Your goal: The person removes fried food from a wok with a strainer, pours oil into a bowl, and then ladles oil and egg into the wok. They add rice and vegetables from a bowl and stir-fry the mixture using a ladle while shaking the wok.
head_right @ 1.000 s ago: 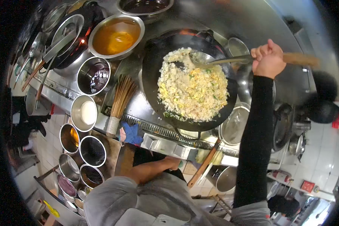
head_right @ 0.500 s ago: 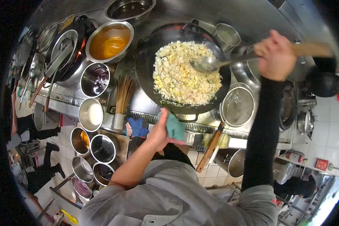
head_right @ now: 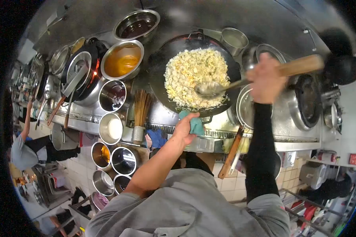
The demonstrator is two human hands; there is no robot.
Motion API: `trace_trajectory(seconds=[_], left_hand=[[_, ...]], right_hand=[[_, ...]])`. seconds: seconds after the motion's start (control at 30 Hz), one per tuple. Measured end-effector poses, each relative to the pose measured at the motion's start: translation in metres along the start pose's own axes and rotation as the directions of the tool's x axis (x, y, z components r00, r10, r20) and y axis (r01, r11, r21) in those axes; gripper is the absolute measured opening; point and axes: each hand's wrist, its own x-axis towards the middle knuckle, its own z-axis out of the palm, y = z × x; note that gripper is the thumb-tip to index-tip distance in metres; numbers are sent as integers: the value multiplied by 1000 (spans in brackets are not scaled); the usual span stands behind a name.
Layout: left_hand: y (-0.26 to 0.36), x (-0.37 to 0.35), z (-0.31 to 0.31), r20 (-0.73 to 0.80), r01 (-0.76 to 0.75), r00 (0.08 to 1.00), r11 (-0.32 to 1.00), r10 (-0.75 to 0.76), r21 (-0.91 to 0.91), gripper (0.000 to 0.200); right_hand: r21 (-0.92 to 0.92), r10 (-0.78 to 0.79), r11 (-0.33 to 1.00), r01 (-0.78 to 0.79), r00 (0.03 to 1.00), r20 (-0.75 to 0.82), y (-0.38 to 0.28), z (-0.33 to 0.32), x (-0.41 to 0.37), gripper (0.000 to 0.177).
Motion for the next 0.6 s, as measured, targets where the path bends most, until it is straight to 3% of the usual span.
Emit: trace_trajectory(seconds=[0.07,0.13,0.17,0.2,0.23,0.27,0.3,0.33,0.37,0.4,0.43,0.47,0.5,0.53,0.6], left_hand=[[-4,8,-3,72,-16,997,1000,15,10,14],[-7,18,-14,67,-46,997,997,41,67,15],[-16,35,-39,222,-115,970,992,101,50,15],[-17,10,-49,145,-31,989,999,32,-13,11],[-14,-31,-48,80,35,996,996,-27,-88,13],[-6,-96,-30,20,-3,1000,994,5,-107,29],[-7,-112,-37,78,-25,997,999,27,-33,27],[-8,-127,-45,135,-56,990,998,50,39,24],[-4,-109,-55,143,29,989,999,-35,39,19],[-1,-81,-68,151,118,981,992,-122,36,15],[10,-51,-57,158,156,973,983,-170,95,15],[6,8,-69,222,28,973,991,-58,133,16],[1,-2,-63,112,-30,994,988,13,149,15],[-1,-13,-56,3,-91,996,981,92,172,15],[-34,-24,-111,117,-38,993,997,30,63,10]], right_hand=[[37,-86,995,96,975,-205,68,6,-16,17],[163,-75,982,94,990,-120,94,3,-22,12],[214,-82,972,97,993,-81,84,-4,-32,12],[261,-95,960,100,995,-32,72,-8,-38,14],[257,2,964,68,964,-265,28,5,-65,18],[217,-9,974,64,970,-244,-1,6,-97,23],[177,-21,982,62,974,-224,-31,8,-129,28],[75,-103,992,100,994,43,-41,-5,-146,34],[81,-70,995,66,997,42,-39,-3,-147,43],[203,-5,979,8,1000,-16,-22,-1,-139,41],[213,-10,976,52,981,-195,-5,14,-126,33],[237,-58,964,120,966,-253,16,24,-106,28],[167,-80,976,142,939,-335,33,32,-90,29],[128,-178,967,218,947,-268,48,29,-79,30],[93,-321,934,346,924,-210,37,28,-85,30]])
